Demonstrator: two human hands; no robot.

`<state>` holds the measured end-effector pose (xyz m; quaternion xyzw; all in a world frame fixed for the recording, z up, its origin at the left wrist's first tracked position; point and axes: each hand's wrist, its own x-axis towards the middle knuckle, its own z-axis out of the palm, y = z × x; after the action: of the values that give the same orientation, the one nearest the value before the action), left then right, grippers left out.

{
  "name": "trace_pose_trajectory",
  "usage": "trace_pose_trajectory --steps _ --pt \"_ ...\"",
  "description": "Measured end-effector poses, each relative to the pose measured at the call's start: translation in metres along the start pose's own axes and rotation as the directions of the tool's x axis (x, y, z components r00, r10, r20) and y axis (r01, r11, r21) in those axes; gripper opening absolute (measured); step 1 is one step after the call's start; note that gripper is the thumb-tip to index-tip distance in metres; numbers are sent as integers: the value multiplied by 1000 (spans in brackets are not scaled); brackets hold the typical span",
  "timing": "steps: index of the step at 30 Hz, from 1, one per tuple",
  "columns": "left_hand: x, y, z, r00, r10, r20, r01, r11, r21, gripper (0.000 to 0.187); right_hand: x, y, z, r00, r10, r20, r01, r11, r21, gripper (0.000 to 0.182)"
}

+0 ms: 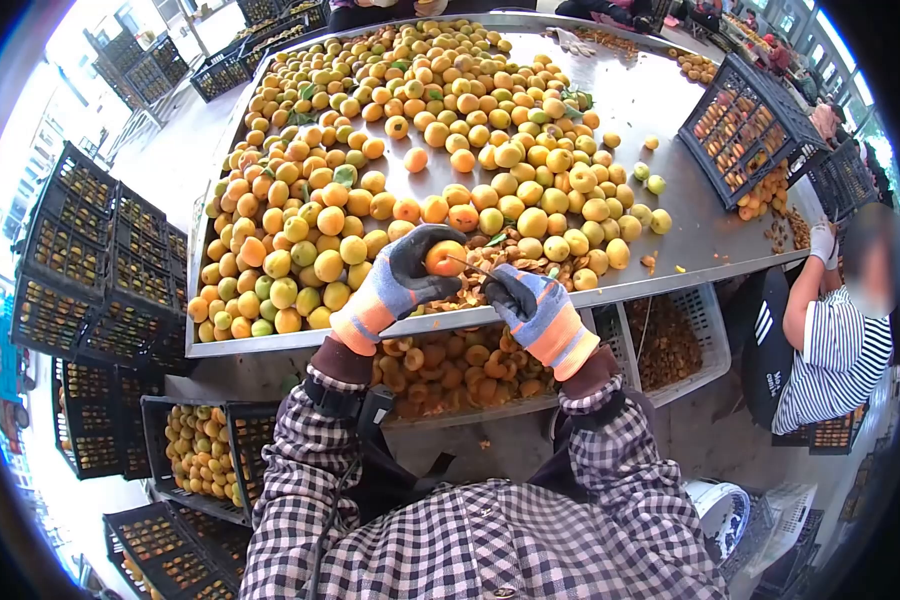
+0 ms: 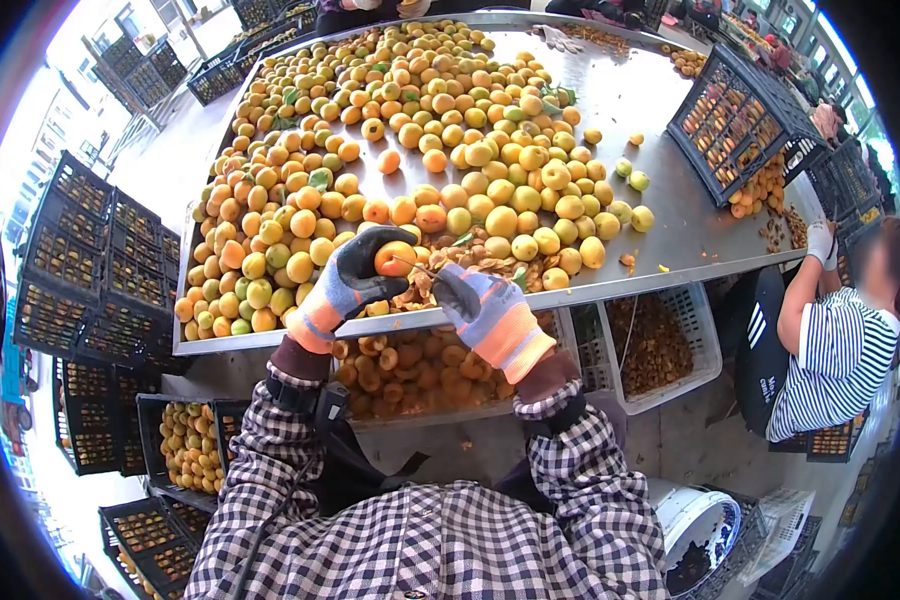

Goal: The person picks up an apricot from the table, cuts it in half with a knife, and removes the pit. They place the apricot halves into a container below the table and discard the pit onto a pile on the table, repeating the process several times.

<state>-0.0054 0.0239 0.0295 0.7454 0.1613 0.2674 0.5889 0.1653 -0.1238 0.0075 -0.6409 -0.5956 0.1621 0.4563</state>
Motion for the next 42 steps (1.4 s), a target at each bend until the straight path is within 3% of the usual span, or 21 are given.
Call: trace_pose_trajectory --steps 2,5,7,10,20,25,27,31,32,35,36,38,40,42 --pt "0 0 -2 1000 -8 17 9 999 -41 52 -1 -1 -2 1000 3 30 -2 1000 -16 28" --pt "1 0 -4 999 33 17 -35 996 84 52 -2 0 -5 999 -9 51 11 999 -31 32" --pt "2 -3 -1 998 49 -28 -53 983 -174 52 -2 2 -5 999 -26 42 28 999 -31 32" --pt "-1 -2 -5 999 1 36 6 975 -221 52 -2 2 -5 998 -64 15 64 998 6 32" --pt "-3 3 -9 983 52 176 -31 992 -121 54 -2 -12 -17 997 -59 49 62 995 -74 32" --pt "-6 14 -5 980 -35 198 74 979 -191 56 -5 -6 -13 995 -84 60 91 989 -118 33" --pt "-7 11 -5 981 -17 191 60 973 -222 58 -9 8 2 997 -28 77 23 997 69 35" --pt "-11 13 2 989 -27 147 78 930 -358 63 -10 0 4 996 -30 89 22 996 87 38" --pt "-7 7 0 987 75 145 -48 982 -185 62 -9 -4 3 996 -29 87 22 996 87 38" --pt "-5 18 5 996 60 63 -57 997 -42 60 -7 -15 0 996 -32 89 30 999 25 38" --pt "-5 17 5 996 60 62 -57 997 -44 60 -6 -18 0 999 -42 13 41 997 61 29" --pt "-7 14 5 998 7 56 2 986 -165 58 -4 -19 4 997 -53 -60 59 994 96 22" --pt "-7 12 8 998 -21 60 34 974 -224 57 -5 -14 9 991 -121 -56 120 992 -28 18" --pt "-9 9 18 999 -42 34 53 898 -437 62 -5 -14 21 986 -133 -97 136 990 24 17"
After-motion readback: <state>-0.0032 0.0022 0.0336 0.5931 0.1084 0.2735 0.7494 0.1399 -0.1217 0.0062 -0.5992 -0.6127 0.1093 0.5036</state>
